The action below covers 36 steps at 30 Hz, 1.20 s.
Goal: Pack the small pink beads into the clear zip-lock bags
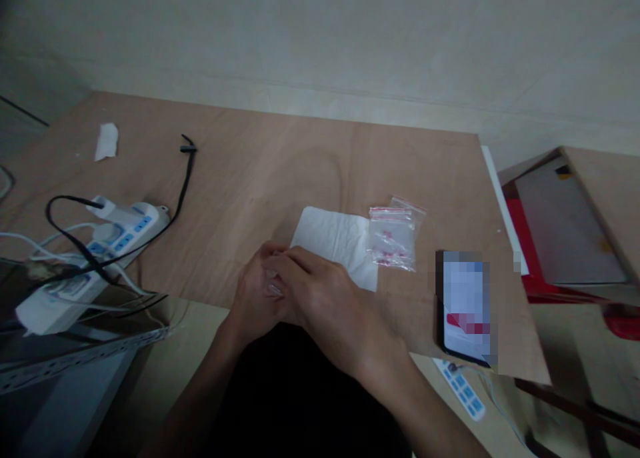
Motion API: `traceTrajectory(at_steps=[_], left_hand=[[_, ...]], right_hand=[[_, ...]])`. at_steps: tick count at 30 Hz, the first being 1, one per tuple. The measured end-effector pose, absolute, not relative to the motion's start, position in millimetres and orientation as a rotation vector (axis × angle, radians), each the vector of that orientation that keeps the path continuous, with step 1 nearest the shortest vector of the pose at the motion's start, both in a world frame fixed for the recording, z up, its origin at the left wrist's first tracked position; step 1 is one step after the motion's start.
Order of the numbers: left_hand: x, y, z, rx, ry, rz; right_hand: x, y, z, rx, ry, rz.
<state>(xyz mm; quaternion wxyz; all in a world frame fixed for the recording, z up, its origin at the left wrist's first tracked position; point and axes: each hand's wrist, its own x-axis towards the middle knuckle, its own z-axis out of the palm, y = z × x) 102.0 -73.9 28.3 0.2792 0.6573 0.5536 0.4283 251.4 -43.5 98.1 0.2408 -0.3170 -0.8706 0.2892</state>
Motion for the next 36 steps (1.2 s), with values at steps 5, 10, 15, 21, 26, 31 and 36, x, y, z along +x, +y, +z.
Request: traceTrajectory(at_steps=[5, 10, 15, 21, 26, 31, 36], left_hand=[[101, -75, 22, 1.623, 1.433, 1.28], [99, -82, 26, 1.591, 1.34, 1.367], [96, -84, 41, 1.46, 1.289, 1.51], [100, -81, 50, 1.23, 1.285, 1.651], [104, -86, 49, 1.218, 1.405, 1.568], [102, -85, 44, 1.26, 1.385, 1.407], [102, -83, 45, 1.174, 1.333, 1.477]], right_hand=[[253, -46, 95, -0.879, -2.332, 0.609], [267, -45, 88, -1.057, -2.228, 0.872], [276, -48, 86, -1.141, -1.99, 1.058], [270, -50, 75, -1.242, -1.548, 1.26], [267, -52, 65, -1.295, -1.587, 1.088], [270, -53, 65, -1.269, -1.726, 0.869], [265, -55, 65, -1.228, -1.54, 1.166]])
